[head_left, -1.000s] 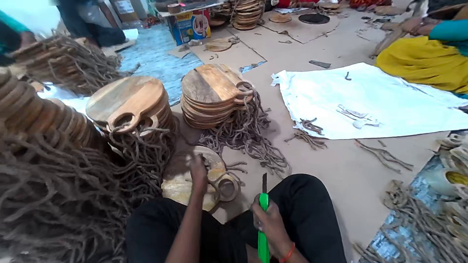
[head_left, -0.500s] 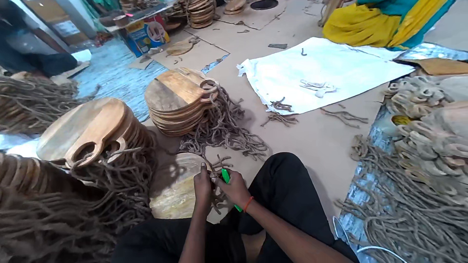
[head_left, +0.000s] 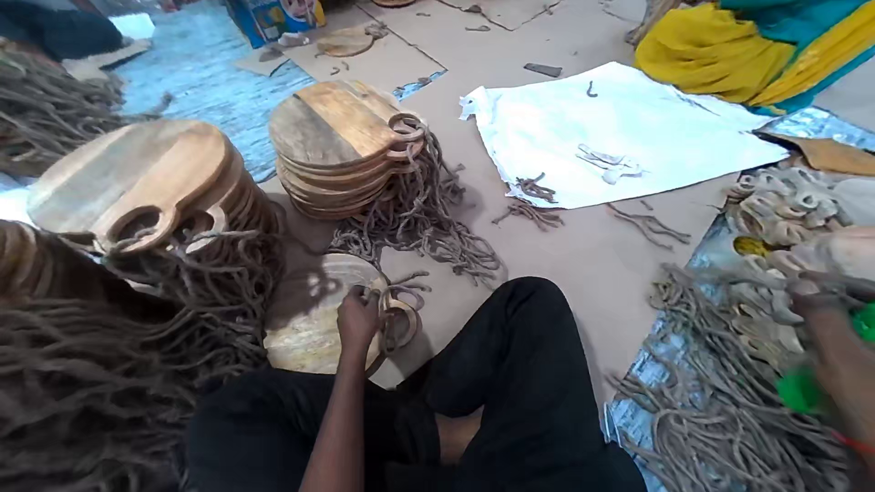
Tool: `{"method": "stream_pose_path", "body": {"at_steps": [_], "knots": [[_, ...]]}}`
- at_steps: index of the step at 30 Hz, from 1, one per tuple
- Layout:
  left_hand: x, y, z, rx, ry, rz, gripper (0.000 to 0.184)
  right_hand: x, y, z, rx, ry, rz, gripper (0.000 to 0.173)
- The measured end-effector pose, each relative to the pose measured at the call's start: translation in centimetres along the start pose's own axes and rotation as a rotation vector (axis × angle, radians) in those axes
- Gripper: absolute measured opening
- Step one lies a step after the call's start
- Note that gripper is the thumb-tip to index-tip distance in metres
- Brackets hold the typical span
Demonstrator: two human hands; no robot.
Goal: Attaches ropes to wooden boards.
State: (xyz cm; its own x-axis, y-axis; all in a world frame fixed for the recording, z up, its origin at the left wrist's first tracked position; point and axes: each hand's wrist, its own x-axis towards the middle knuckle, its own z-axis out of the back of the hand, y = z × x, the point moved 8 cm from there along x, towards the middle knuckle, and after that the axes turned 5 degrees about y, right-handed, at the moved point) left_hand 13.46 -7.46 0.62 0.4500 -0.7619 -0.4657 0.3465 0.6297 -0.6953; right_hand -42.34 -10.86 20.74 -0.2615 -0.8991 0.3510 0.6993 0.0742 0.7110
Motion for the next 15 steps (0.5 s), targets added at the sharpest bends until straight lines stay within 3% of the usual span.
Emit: {"method": "stream_pose_path", "body": {"at_steps": [3,5,7,9,12,15], "knots": [[-1.2,0.3,-6.0,0.561,0.333,0.085,0.040,-1.8,-0.2,-0.7,-0.053,0.087,-0.142,0.058],[-2.3,0.4,-9.5,0.793,0.434,0.072,0.050,-3.6,1.1,-5.7,0.175,0.167,-0.265,0.047],[-2.2,0.6,-11.4,0.930,0.418,0.020,0.051,-5.7,3.1,-13.7,0.521,0.374,-0.394,0.031],[-2.2,0.2,-11.1,0.940,0.398,-0.025,0.038,-7.9,5.2,-22.2,0.698,0.608,-0.524,0.025],[-3.6,-2.7,-8.5,0.842,0.324,-0.152,0.039,-10.5,6.6,-32.6,0.702,0.808,-0.691,0.023],[-7.2,-6.8,-5.8,0.705,0.079,-0.409,0.034,-12.6,7.0,-36.9,0.608,0.953,-0.709,0.036]]}}
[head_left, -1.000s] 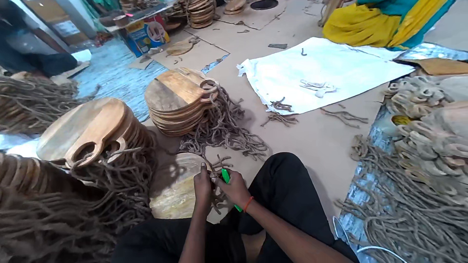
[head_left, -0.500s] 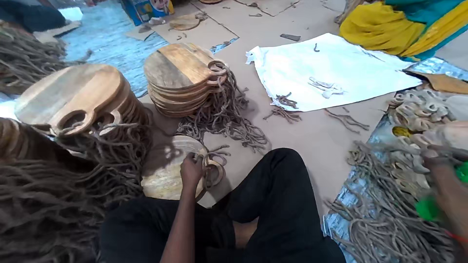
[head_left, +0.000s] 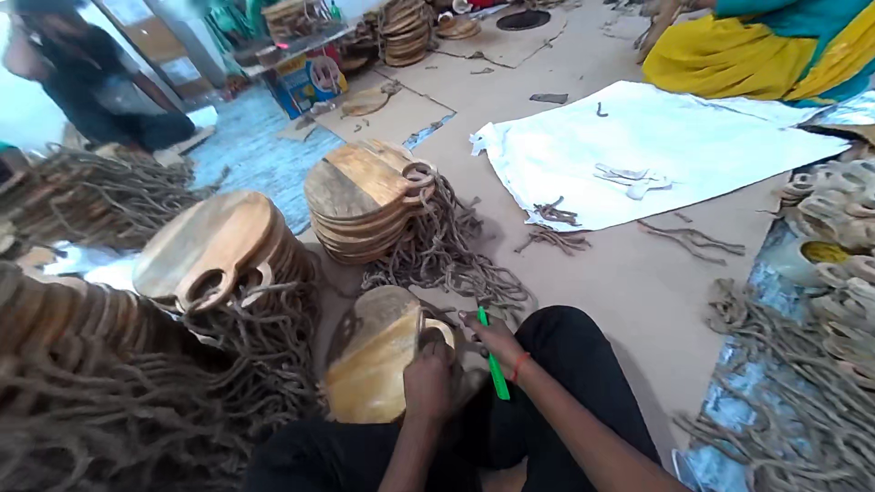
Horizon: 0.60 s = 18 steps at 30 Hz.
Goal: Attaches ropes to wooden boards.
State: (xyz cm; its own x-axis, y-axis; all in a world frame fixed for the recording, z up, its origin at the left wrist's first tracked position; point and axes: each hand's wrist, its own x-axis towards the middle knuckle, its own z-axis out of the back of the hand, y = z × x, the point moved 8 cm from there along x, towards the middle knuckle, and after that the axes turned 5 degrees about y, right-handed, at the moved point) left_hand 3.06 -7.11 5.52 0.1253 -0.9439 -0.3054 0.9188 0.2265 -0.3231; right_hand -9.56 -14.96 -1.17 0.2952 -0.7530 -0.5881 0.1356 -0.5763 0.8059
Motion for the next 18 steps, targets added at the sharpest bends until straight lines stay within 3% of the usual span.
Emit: {"method": "stream_pose_path", "body": {"at_steps": [2,4,7,10,12,14,18], "knots": [[-1.9,-1.7,1.1,-0.007,-0.317,-0.190,0.025,-0.7,-0.5,-1.4,-0.032,0.091,-0.029,0.048],[-3.0,-3.5,0.5,0.019,-0.517,-0.378,0.023,-2.0,-0.9,-1.4,0.007,0.162,-0.097,0.060],[-3.9,-5.4,-0.2,-0.026,-0.483,-0.599,0.023,-4.0,-1.8,0.8,0.096,0.143,-0.143,0.048],[-5.0,-6.3,1.9,-0.274,-0.463,-0.799,0.026,-7.3,-1.9,3.3,0.241,0.049,-0.115,0.018],[-5.7,-5.6,4.2,-0.498,-0.549,-0.796,0.035,-9.9,-2.2,5.2,0.449,-0.025,-0.032,0.010],[-5.2,-3.7,5.1,-0.748,-0.567,-0.698,0.044,-12.0,-2.1,7.4,0.603,-0.079,0.057,0.021],[-1.4,-0.6,2.1,-1.136,-0.450,-0.472,0.036,-11.3,0.2,12.8,0.644,-0.260,0.258,0.026]]}}
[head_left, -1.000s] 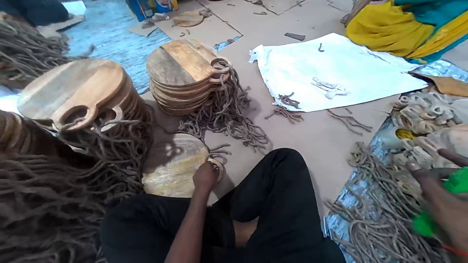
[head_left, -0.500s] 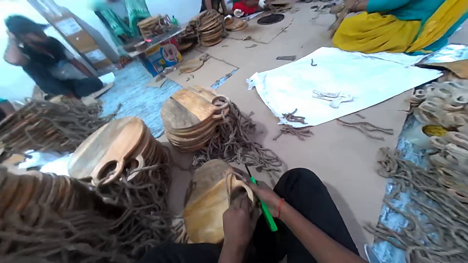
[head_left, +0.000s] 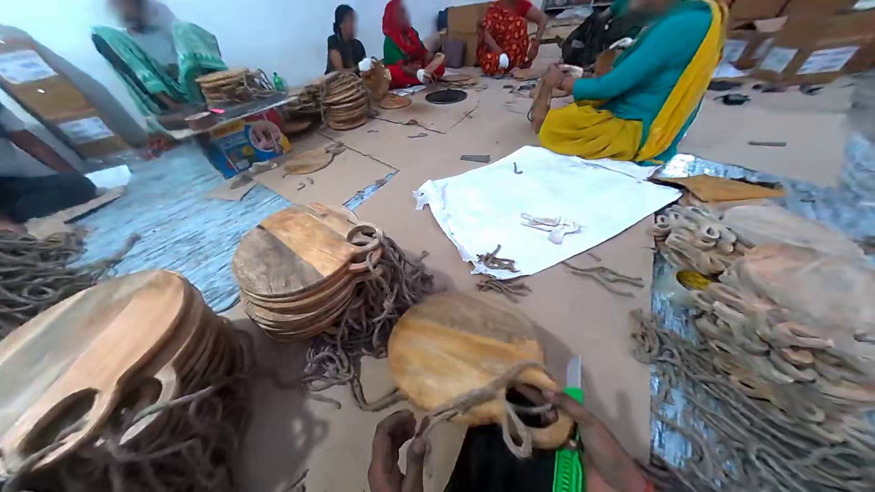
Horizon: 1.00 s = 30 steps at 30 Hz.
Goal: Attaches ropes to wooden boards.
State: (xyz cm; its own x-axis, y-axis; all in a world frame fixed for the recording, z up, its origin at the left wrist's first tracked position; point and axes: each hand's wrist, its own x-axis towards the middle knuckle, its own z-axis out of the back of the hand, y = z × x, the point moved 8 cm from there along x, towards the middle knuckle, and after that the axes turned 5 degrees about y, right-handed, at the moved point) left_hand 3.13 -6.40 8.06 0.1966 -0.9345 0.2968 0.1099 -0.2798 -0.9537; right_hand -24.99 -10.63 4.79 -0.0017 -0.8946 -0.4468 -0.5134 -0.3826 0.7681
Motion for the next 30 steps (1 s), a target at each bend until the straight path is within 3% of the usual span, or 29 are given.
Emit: {"method": "stream_pose_path", "body": {"at_steps": [4,7,10,12,14,19,22,24,27,30], "knots": [[-0.3,4.2,-0.5,-0.028,-0.007,0.358,0.037,8.3,5.2,0.6,-0.007,-0.180,0.203,0.018],[-0.5,5.9,-0.4,0.001,0.027,0.449,0.035,18.0,10.1,-2.5,0.056,-0.108,0.268,0.016],[-0.8,6.3,-0.4,0.021,0.047,0.522,0.033,27.3,13.3,-3.1,-0.174,-0.226,0.255,0.040],[-0.5,6.1,0.0,0.048,0.061,0.515,0.033,30.1,14.2,-3.8,-0.325,-0.320,0.200,0.059],[-0.3,6.1,0.5,0.086,0.069,0.480,0.032,30.1,13.8,-6.7,-0.431,-0.312,0.252,0.054],[-0.6,7.7,-0.6,0.138,0.170,0.539,0.030,24.6,7.6,-19.7,-0.524,0.076,0.275,0.032],[-0.6,8.0,-1.6,0.199,0.278,0.556,0.031,24.3,8.0,-27.4,-0.750,0.131,0.368,0.034],[-0.7,8.1,-1.9,0.241,0.331,0.557,0.032,24.6,9.3,-31.6,-1.027,0.131,0.411,0.045],[-0.6,8.1,-1.2,0.258,0.309,0.540,0.032,25.8,8.4,-34.5,-1.372,0.152,0.277,0.053],[0.2,8.5,0.8,0.158,0.133,0.532,0.028,25.8,7.5,-33.9,-1.329,0.181,0.257,0.049]]}}
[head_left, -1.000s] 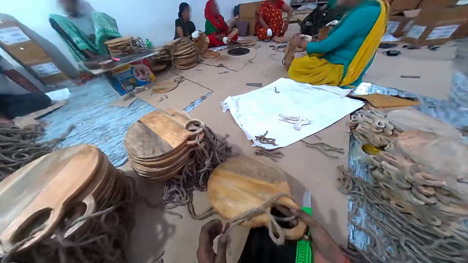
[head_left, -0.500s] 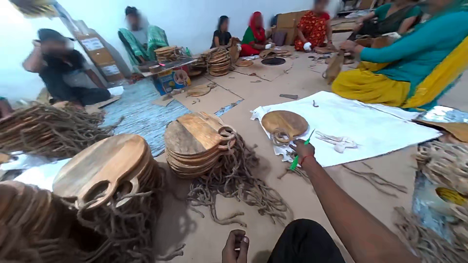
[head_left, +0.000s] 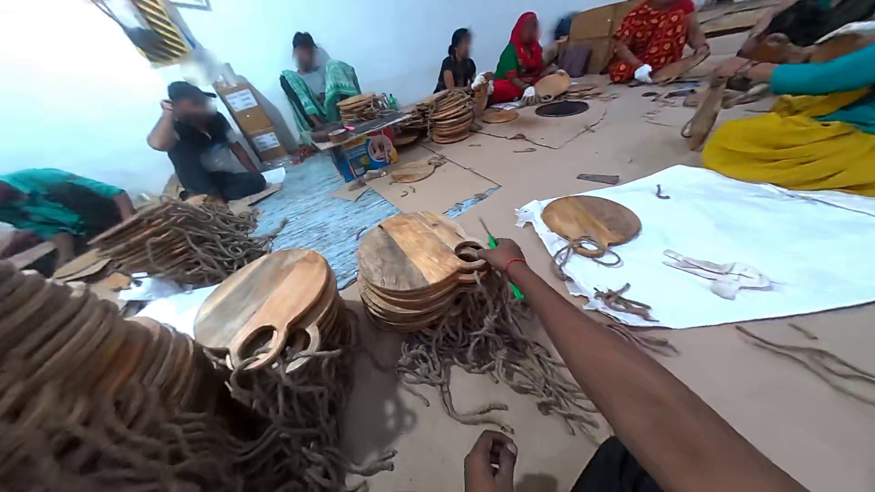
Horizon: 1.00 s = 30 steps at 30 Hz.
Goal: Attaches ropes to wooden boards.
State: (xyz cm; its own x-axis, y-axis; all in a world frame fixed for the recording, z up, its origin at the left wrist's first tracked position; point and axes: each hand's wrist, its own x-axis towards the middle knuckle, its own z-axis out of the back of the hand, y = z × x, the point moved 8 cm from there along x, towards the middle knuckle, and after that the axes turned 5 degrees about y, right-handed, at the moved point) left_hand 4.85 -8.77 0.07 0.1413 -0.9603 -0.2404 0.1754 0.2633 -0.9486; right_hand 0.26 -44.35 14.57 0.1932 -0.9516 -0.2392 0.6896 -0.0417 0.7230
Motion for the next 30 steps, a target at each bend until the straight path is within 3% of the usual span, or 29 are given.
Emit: {"method": "stream_pose_path", "body": {"at_steps": [4,8,10,12,14,18,26,28,30], "knots": [[0.9,-0.2,3.3,-0.488,-0.223,0.031,0.030,-7.9,-3.4,-0.4,0.227,-0.023,0.136,0.043],[0.8,-2.2,4.7,-0.955,-0.158,-0.102,0.062,-18.8,-10.8,-2.9,0.521,0.044,0.098,0.045],[0.0,-2.8,3.8,-1.164,-0.165,-0.068,0.046,-22.7,-14.4,-5.0,0.655,0.091,0.076,0.050],[-1.4,-2.3,2.3,-1.325,-0.288,0.085,0.036,-25.2,-16.5,-7.2,0.724,0.178,0.060,0.046],[-3.4,-0.9,1.3,-1.355,-0.429,0.169,0.033,-26.1,-17.7,-8.7,0.744,0.262,0.039,0.040],[-5.7,-0.9,-0.1,-1.285,-0.565,0.181,0.037,-24.9,-18.7,-9.9,0.728,0.344,-0.025,0.027],[-6.1,2.7,-0.2,-1.183,-0.732,0.330,0.049,-23.5,-18.7,-12.7,0.622,0.420,-0.140,0.026],[-6.1,3.8,-0.9,-1.103,-0.661,0.401,0.056,-22.8,-18.2,-14.5,0.513,0.465,-0.103,0.035],[-6.0,3.1,-2.7,-0.953,-0.394,0.422,0.055,-22.3,-17.3,-16.9,0.350,0.532,-0.008,0.047]]}}
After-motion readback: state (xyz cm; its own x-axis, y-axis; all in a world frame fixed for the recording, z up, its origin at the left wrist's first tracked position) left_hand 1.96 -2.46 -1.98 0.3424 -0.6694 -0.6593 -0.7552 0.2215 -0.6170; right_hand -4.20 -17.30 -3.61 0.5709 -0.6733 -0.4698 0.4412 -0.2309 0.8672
